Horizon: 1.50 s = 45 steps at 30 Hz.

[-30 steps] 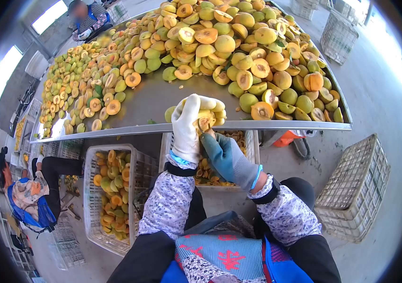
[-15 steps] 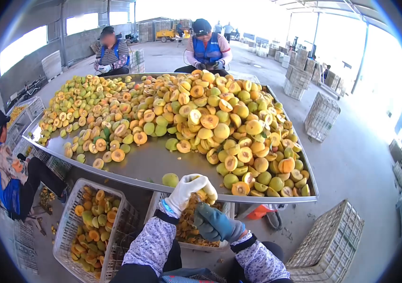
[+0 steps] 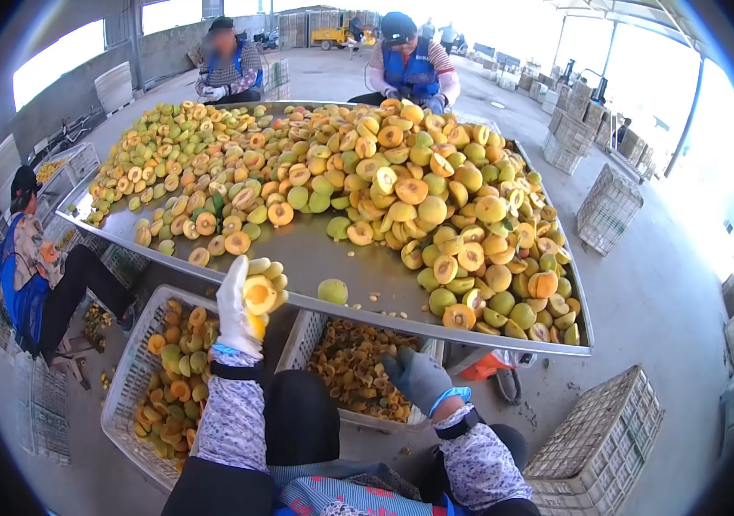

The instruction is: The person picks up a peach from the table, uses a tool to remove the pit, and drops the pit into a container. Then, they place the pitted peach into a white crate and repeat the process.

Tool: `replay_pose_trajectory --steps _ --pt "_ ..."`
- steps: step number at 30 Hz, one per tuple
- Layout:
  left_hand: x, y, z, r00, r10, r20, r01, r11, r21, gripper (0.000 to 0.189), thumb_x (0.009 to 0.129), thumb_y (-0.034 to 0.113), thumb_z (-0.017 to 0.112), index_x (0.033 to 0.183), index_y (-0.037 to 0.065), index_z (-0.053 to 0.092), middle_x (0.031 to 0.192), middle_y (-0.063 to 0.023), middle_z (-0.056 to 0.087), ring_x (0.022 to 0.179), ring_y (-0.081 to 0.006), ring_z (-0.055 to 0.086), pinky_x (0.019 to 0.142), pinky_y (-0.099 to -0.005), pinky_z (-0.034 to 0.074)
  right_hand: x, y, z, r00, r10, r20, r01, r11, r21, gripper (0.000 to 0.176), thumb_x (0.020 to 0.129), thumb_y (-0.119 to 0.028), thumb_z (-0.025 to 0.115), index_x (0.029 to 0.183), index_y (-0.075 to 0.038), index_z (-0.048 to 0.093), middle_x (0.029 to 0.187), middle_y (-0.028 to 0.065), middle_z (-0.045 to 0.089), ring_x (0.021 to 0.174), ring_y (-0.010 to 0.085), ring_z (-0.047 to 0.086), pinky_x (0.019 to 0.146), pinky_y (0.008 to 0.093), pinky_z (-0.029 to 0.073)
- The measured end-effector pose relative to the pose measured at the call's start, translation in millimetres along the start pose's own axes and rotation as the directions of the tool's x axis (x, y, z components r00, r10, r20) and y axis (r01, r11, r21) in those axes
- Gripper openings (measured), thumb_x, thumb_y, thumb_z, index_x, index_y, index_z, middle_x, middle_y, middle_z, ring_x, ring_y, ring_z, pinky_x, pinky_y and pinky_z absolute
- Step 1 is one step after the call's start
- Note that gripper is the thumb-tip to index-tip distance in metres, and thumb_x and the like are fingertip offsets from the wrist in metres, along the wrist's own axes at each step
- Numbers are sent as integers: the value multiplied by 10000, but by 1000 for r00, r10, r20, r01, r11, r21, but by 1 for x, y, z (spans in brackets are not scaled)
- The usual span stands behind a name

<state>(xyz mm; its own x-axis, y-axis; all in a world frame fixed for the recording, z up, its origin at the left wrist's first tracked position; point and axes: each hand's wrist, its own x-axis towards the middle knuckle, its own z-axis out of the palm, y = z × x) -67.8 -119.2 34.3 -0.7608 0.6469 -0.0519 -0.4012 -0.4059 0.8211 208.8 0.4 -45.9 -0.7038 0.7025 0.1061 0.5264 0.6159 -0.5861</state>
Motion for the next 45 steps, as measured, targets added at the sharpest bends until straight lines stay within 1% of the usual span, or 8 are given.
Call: replay_pose_trajectory --steps 3,5,9,15,25,29,32,45 --pt "8 24 -64 997 70 -12 -43 731 681 371 997 355 567 981 24 732 893 -134 752 832 -268 726 734 -344 579 0 -10 -1 1000 19 22 -21 997 80 368 982 -374 606 919 -19 681 799 263 677 786 460 664 686 537 520" --pt "4 27 -73 910 413 36 -58 40 998 289 899 285 662 987 23 748 907 -169 745 861 -291 722 799 -383 539 7 -16 -2 999 -21 30 17 992 128 363 987 -372 605 923 -21 670 813 258 677 803 459 662 689 526 519" --pt "36 14 -2 892 382 241 -352 257 900 317 892 316 672 1024 39 751 984 -146 756 939 -285 722 865 -353 540 10 -16 5 993 -109 -33 114 973 200 332 977 -341 628 944 -13 665 809 253 679 801 454 667 683 514 523" --pt "148 -46 102 915 -232 330 -379 -212 901 712 830 312 690 1489 174 461 1570 -120 397 1388 -326 458 1137 -396 386 9 -10 3 997 -83 10 79 979 186 313 955 -331 663 952 -18 672 789 251 678 764 449 667 657 517 519" --pt "153 -71 112 898 -345 272 -398 -377 836 642 791 327 757 1360 112 551 1421 -156 548 1316 -307 537 1072 -398 451 14 -18 4 978 -210 -20 208 948 239 256 957 -284 661 964 -29 684 813 244 684 747 438 665 641 514 518" --pt "138 -53 92 939 -211 271 -268 39 963 657 810 340 773 1375 90 550 1173 -112 662 981 -232 662 869 -377 527 20 -23 -1 987 -136 -83 156 925 345 282 970 -296 641 1007 -19 678 820 261 675 779 461 652 664 507 517" --pt "105 -40 78 829 -343 441 139 891 432 448 970 224 652 1354 12 560 1135 -100 667 912 -207 674 855 -373 583 23 -28 -10 985 -66 -160 140 847 513 316 1021 -309 571 1047 -3 643 822 265 662 760 458 647 653 460 494" --pt "-5 -113 100 838 -38 545 220 937 -273 452 1028 327 496 1313 -15 569 1332 -229 599 1150 -416 632 918 -499 572 37 -33 -1 951 118 -285 114 725 680 301 1044 -275 535 1035 10 630 749 184 660 657 266 642 630 397 493"
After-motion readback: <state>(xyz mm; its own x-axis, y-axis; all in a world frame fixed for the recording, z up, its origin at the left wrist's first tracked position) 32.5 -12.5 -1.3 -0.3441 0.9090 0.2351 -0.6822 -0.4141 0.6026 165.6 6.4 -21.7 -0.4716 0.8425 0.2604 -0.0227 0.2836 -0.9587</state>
